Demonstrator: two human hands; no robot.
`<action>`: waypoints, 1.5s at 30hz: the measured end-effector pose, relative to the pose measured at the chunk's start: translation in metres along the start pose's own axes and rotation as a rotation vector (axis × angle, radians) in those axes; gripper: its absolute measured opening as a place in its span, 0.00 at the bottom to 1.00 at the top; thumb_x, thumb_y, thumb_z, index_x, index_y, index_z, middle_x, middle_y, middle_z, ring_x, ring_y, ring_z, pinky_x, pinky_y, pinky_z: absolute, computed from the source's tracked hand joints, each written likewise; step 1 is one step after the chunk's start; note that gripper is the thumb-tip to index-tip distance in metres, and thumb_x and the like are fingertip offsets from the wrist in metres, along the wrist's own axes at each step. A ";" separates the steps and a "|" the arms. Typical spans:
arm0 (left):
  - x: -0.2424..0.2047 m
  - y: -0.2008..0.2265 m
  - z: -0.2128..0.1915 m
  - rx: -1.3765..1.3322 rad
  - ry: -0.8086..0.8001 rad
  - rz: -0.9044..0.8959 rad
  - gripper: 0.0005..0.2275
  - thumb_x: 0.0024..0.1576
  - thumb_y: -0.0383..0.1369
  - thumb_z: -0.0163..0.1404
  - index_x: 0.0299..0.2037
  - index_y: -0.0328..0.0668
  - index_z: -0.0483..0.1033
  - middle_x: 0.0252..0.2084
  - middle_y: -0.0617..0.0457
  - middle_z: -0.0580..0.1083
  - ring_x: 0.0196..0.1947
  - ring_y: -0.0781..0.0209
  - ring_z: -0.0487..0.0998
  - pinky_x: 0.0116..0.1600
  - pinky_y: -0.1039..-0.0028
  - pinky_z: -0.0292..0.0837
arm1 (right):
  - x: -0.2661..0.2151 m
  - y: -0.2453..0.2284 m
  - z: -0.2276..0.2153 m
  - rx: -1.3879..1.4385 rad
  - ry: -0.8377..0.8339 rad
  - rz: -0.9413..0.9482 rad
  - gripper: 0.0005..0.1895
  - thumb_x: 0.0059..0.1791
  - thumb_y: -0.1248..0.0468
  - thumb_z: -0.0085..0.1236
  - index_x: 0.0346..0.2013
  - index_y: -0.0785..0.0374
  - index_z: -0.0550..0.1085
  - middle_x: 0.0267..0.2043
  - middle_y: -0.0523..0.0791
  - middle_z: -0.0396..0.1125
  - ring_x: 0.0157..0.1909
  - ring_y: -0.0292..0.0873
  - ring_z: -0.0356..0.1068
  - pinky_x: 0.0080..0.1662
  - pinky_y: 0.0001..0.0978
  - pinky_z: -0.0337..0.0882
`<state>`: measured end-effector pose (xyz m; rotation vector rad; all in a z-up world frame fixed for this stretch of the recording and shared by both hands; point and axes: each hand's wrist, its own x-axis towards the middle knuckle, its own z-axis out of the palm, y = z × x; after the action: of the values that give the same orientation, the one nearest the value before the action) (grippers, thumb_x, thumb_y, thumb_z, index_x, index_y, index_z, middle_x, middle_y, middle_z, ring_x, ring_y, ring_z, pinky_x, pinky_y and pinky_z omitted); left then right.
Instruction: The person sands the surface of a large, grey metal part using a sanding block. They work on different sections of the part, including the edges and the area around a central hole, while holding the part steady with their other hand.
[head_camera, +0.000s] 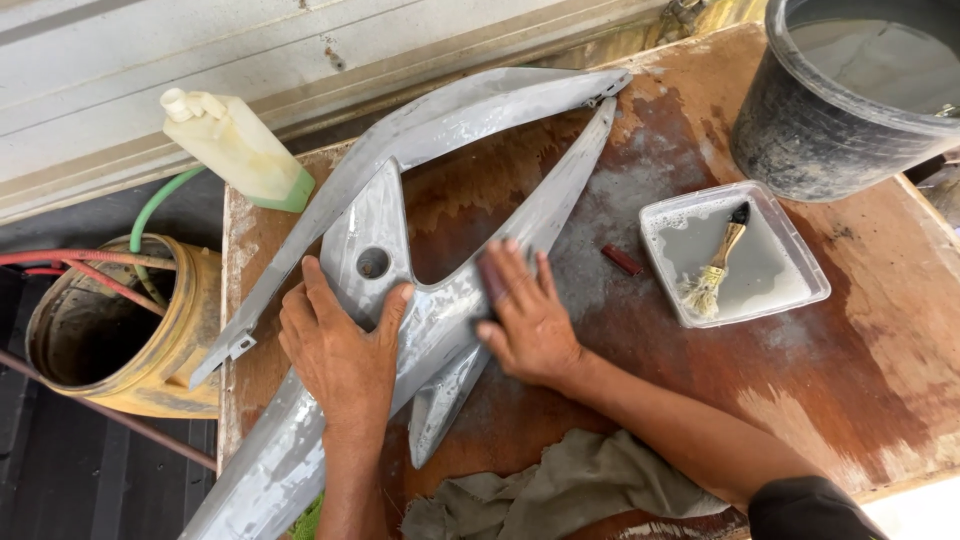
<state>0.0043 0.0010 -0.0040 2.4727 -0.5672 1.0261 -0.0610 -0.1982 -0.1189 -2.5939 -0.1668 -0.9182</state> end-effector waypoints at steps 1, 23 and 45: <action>0.000 0.001 0.000 0.004 0.000 -0.003 0.42 0.53 0.62 0.58 0.64 0.26 0.68 0.46 0.41 0.69 0.43 0.46 0.74 0.42 0.62 0.67 | -0.002 0.000 0.002 0.004 -0.001 -0.003 0.40 0.57 0.39 0.26 0.75 0.65 0.49 0.79 0.58 0.38 0.80 0.60 0.35 0.72 0.63 0.31; 0.000 0.002 -0.002 -0.008 0.031 0.014 0.42 0.54 0.62 0.54 0.63 0.25 0.67 0.43 0.42 0.67 0.41 0.44 0.73 0.40 0.61 0.66 | 0.008 -0.017 -0.016 -0.051 0.039 0.005 0.38 0.58 0.44 0.29 0.75 0.68 0.48 0.79 0.58 0.39 0.80 0.59 0.37 0.73 0.59 0.33; 0.001 -0.007 -0.003 -0.078 -0.085 -0.003 0.32 0.61 0.49 0.51 0.65 0.24 0.65 0.45 0.42 0.67 0.41 0.45 0.72 0.41 0.61 0.67 | -0.006 -0.037 0.017 -0.080 0.021 -0.213 0.37 0.57 0.40 0.27 0.74 0.59 0.55 0.78 0.52 0.45 0.79 0.60 0.38 0.72 0.64 0.29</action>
<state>0.0067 0.0082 -0.0024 2.4564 -0.6184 0.8844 -0.0643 -0.1579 -0.1229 -2.6768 -0.4148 -1.0445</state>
